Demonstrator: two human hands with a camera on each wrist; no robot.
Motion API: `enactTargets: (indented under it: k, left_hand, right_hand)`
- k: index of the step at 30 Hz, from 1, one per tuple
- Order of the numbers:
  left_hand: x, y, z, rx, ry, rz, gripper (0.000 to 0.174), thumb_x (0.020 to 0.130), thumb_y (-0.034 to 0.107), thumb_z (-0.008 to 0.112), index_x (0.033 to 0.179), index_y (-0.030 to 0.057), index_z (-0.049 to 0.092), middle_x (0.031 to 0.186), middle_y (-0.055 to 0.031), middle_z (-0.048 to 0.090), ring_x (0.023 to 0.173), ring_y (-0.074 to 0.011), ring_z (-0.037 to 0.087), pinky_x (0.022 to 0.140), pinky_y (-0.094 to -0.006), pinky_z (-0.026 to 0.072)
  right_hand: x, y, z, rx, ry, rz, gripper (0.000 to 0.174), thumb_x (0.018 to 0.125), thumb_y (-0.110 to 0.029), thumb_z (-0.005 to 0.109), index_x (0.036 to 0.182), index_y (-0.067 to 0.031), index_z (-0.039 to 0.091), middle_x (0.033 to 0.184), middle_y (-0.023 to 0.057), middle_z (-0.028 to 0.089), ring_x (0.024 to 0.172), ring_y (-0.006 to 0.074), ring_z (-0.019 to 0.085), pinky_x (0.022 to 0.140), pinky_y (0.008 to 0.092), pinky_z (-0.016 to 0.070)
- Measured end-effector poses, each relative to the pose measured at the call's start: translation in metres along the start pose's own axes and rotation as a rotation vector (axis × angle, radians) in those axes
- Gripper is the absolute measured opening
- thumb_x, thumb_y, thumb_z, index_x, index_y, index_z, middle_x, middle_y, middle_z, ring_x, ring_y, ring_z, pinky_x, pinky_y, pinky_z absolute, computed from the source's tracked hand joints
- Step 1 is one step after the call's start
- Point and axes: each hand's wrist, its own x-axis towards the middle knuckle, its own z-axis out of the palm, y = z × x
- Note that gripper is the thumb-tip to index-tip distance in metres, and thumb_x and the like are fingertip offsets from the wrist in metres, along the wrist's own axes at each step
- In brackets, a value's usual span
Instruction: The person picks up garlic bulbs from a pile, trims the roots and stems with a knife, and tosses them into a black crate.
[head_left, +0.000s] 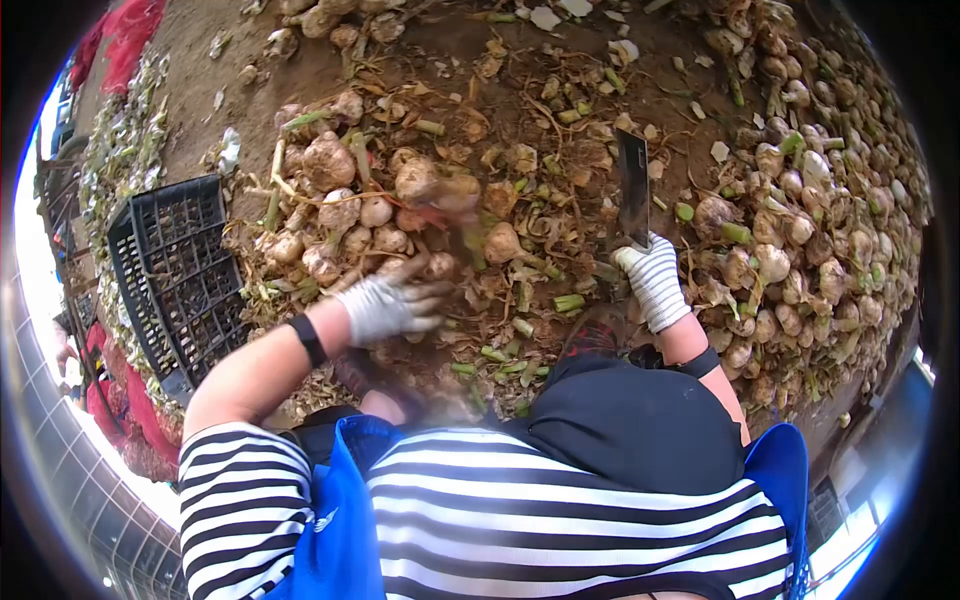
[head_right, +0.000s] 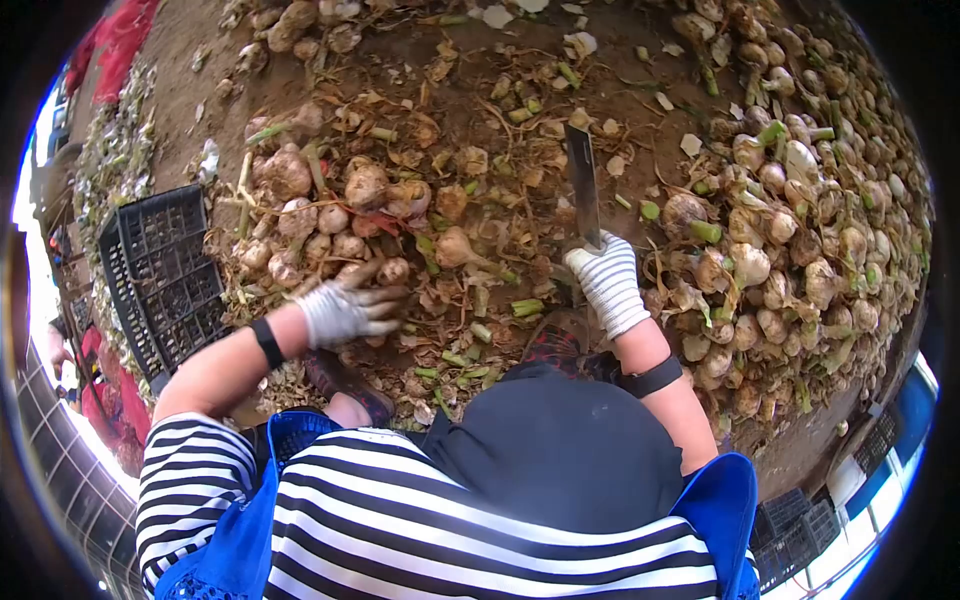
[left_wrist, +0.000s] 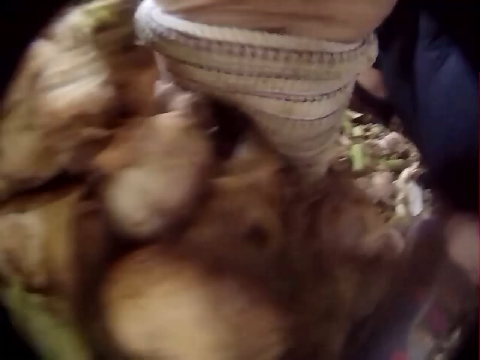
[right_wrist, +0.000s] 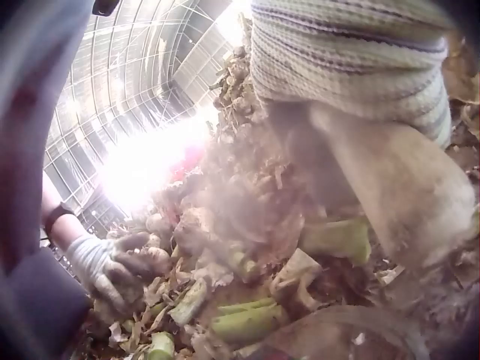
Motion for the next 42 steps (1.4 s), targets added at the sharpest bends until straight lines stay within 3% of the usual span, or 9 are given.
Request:
enactTargets:
  k: [5,10,17,19,21,23,24,31,42]
  left_hand:
    - [-0.021,-0.071,0.014,0.038,0.098,-0.082,0.042,0.067,0.024,0.064,0.107,0.0306,0.053,0.12,-0.0013,0.05,0.12,-0.0191,0.043,0.104,-0.0597,0.0206]
    - [-0.017,-0.143,-0.048,-0.276,-0.076,-0.827,0.062,0.062,0.018,0.071,0.12,0.0182,0.053,0.13,-0.015,0.045,0.118,-0.0351,0.044,0.098,-0.0456,0.0367]
    - [-0.007,-0.164,-0.043,-0.226,0.382,-0.639,0.065,0.061,0.002,0.06,0.124,0.0074,0.048,0.135,-0.0181,0.041,0.126,-0.0381,0.037,0.106,-0.047,0.0268]
    - [0.0,-0.157,-0.059,-0.191,0.523,-0.506,0.044,0.075,-0.002,0.052,0.118,0.0042,0.051,0.128,-0.0179,0.048,0.122,-0.0393,0.041,0.1,-0.047,0.0333]
    - [0.005,-0.147,-0.068,-0.287,0.637,-0.5,0.036,0.08,0.001,0.051,0.116,0.0045,0.052,0.125,-0.0175,0.05,0.118,-0.0388,0.045,0.101,-0.0478,0.0314]
    - [0.015,-0.145,-0.072,-0.324,0.66,-0.478,0.039,0.077,0.001,0.052,0.115,0.0037,0.053,0.122,-0.0172,0.051,0.116,-0.0379,0.046,0.101,-0.0465,0.0326]
    - [0.02,-0.145,-0.074,-0.36,0.677,-0.474,0.041,0.073,0.001,0.054,0.115,0.003,0.054,0.118,-0.0168,0.053,0.113,-0.037,0.048,0.1,-0.0453,0.0339]
    - [0.074,-0.136,-0.103,-0.256,0.596,-0.274,0.028,0.075,0.007,0.055,0.102,0.008,0.056,0.103,-0.0112,0.057,0.105,-0.0318,0.052,0.102,-0.053,0.0314]
    - [0.121,-0.11,-0.088,-0.469,0.649,-0.261,0.034,0.064,-0.002,0.058,0.095,0.0109,0.057,0.096,-0.0087,0.057,0.097,-0.0317,0.054,0.095,-0.0492,0.0397]
  right_hand:
    - [0.002,0.017,-0.008,0.015,0.05,0.003,0.031,0.068,-0.008,0.061,0.097,0.0043,0.061,0.073,0.0019,0.06,0.062,0.0094,0.05,0.057,0.026,0.0443]
    - [-0.013,0.003,-0.007,0.095,0.022,-0.217,0.022,0.068,-0.011,0.06,0.087,0.0013,0.063,0.072,0.0091,0.065,0.061,0.0139,0.057,0.059,0.0294,0.0478]
    - [-0.109,-0.017,-0.08,-0.094,0.465,-0.273,0.02,0.065,-0.019,0.06,0.078,-0.0033,0.063,0.067,0.0178,0.06,0.064,0.0311,0.06,0.062,0.0369,0.0502]
    - [-0.126,0.018,-0.133,-0.271,0.943,-0.614,0.011,0.069,-0.008,0.058,0.077,-0.0056,0.065,0.067,0.0125,0.063,0.062,0.0258,0.06,0.059,0.0337,0.0502]
    - [-0.173,0.027,-0.182,-0.166,1.109,-0.226,0.008,0.074,-0.01,0.063,0.081,-0.0087,0.067,0.073,0.0084,0.064,0.065,0.0181,0.062,0.057,0.0316,0.0502]
    - [-0.189,0.088,-0.231,0.786,1.258,-0.226,0.024,0.077,-0.018,0.066,0.096,-0.0023,0.063,0.073,0.0095,0.064,0.066,0.0158,0.061,0.054,0.0313,0.0496]
    - [-0.197,0.125,-0.261,0.111,1.372,0.255,0.042,0.076,-0.026,0.068,0.106,0.0021,0.059,0.083,0.0142,0.067,0.072,0.0177,0.063,0.061,0.0308,0.0509]
    - [-0.144,0.125,-0.284,-0.386,1.202,0.431,0.063,0.068,-0.039,0.068,0.116,-0.0008,0.055,0.105,0.0171,0.064,0.1,0.029,0.06,0.089,0.0337,0.045]
    - [-0.127,0.134,-0.27,-0.302,1.187,0.473,0.047,0.061,-0.035,0.071,0.093,-0.0022,0.061,0.089,0.0198,0.064,0.087,0.0331,0.062,0.08,0.0369,0.0488]
